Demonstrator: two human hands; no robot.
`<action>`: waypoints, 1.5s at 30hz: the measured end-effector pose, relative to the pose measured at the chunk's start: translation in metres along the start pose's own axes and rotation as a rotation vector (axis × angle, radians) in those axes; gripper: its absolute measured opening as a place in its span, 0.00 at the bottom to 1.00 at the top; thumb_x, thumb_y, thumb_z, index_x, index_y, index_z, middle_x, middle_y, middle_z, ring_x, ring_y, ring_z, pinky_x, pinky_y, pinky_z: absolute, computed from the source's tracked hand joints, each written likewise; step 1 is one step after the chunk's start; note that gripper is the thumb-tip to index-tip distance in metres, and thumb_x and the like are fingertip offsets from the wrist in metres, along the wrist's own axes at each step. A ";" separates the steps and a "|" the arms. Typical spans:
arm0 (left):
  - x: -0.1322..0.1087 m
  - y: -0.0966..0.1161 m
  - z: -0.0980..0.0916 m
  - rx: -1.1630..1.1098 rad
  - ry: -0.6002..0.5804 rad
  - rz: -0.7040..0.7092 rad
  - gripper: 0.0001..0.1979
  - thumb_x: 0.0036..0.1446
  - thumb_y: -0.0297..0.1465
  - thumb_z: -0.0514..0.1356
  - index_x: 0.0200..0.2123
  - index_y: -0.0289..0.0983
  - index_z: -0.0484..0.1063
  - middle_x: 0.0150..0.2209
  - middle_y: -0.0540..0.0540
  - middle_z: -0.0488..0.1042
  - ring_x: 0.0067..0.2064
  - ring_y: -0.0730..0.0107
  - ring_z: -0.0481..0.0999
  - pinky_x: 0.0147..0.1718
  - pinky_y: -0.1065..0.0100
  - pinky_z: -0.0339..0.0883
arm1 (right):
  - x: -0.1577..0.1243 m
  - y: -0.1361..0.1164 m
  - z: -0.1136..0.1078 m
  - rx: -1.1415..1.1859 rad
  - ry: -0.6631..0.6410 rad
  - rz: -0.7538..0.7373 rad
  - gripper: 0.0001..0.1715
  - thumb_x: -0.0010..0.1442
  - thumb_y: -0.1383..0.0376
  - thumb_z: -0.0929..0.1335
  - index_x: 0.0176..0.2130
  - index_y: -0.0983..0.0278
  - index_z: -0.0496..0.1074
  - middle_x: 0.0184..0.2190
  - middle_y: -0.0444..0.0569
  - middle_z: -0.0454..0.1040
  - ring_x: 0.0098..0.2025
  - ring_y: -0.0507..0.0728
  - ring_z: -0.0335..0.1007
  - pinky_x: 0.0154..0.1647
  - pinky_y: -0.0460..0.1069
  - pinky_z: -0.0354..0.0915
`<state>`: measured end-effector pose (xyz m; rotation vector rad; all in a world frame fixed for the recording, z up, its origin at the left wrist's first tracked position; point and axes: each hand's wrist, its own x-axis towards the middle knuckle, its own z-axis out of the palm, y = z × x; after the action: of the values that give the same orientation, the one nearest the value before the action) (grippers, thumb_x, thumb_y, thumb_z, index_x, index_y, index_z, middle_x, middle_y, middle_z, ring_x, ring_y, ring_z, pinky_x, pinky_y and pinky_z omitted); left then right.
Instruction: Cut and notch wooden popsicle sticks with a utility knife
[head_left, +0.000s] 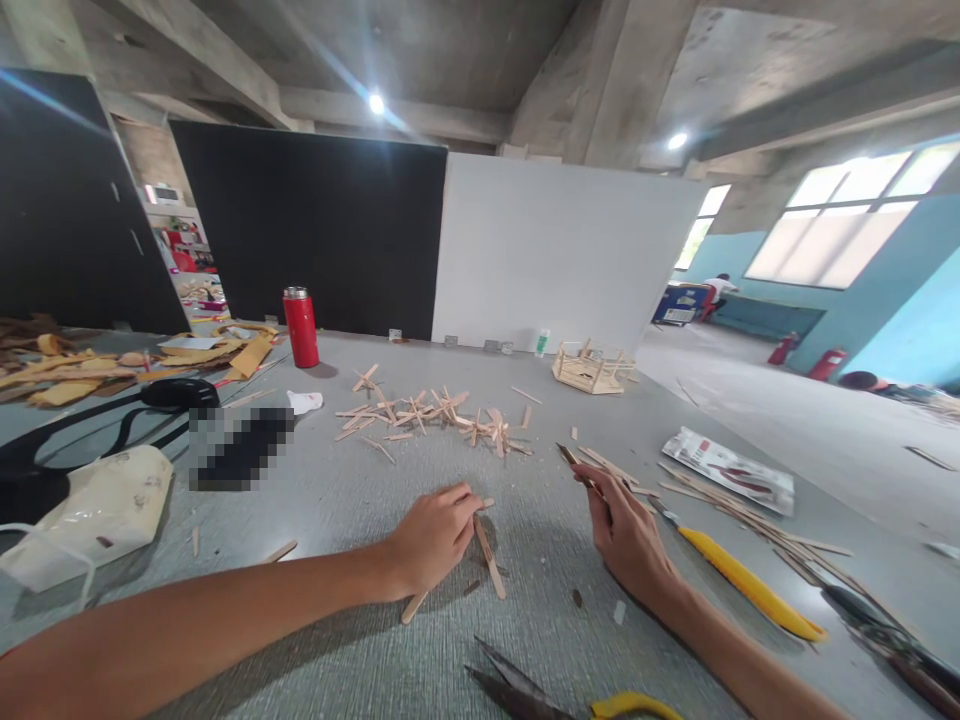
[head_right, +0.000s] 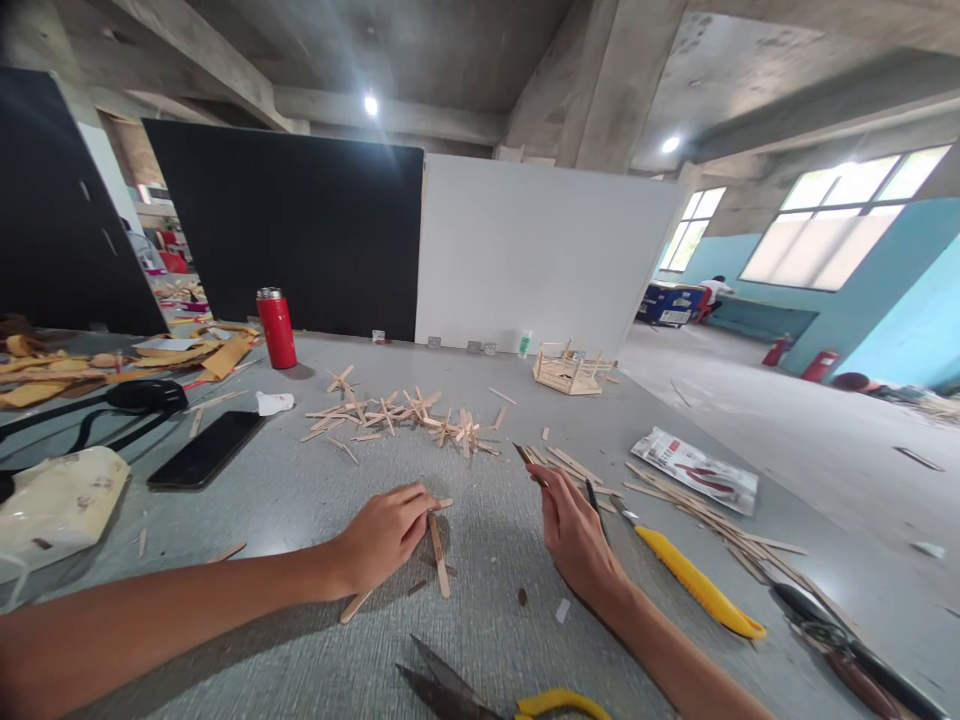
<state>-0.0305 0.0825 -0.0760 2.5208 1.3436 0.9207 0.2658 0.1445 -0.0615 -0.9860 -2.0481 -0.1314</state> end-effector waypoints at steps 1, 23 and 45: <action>0.000 0.000 0.000 0.000 -0.001 0.000 0.14 0.67 0.22 0.51 0.48 0.38 0.73 0.42 0.46 0.75 0.44 0.66 0.77 0.45 0.67 0.70 | 0.000 0.000 0.000 -0.001 0.007 0.003 0.17 0.69 0.59 0.68 0.55 0.63 0.71 0.51 0.52 0.75 0.46 0.58 0.75 0.47 0.58 0.73; 0.003 0.002 -0.006 -0.062 -0.111 0.158 0.20 0.64 0.17 0.49 0.46 0.37 0.78 0.46 0.44 0.78 0.49 0.62 0.75 0.51 0.61 0.70 | 0.009 -0.010 -0.005 0.087 -0.044 0.117 0.21 0.71 0.53 0.65 0.56 0.62 0.72 0.47 0.52 0.77 0.44 0.58 0.76 0.46 0.58 0.72; -0.009 0.041 -0.024 -0.120 -0.341 0.300 0.24 0.62 0.30 0.60 0.62 0.46 0.69 0.64 0.43 0.66 0.64 0.53 0.66 0.65 0.49 0.55 | -0.003 -0.082 -0.038 0.596 -0.279 0.610 0.20 0.66 0.49 0.68 0.34 0.62 0.76 0.21 0.45 0.73 0.16 0.50 0.64 0.13 0.45 0.62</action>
<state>-0.0190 0.0481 -0.0451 2.6707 0.8052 0.5560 0.2354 0.0710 -0.0190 -1.2204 -1.7524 0.9246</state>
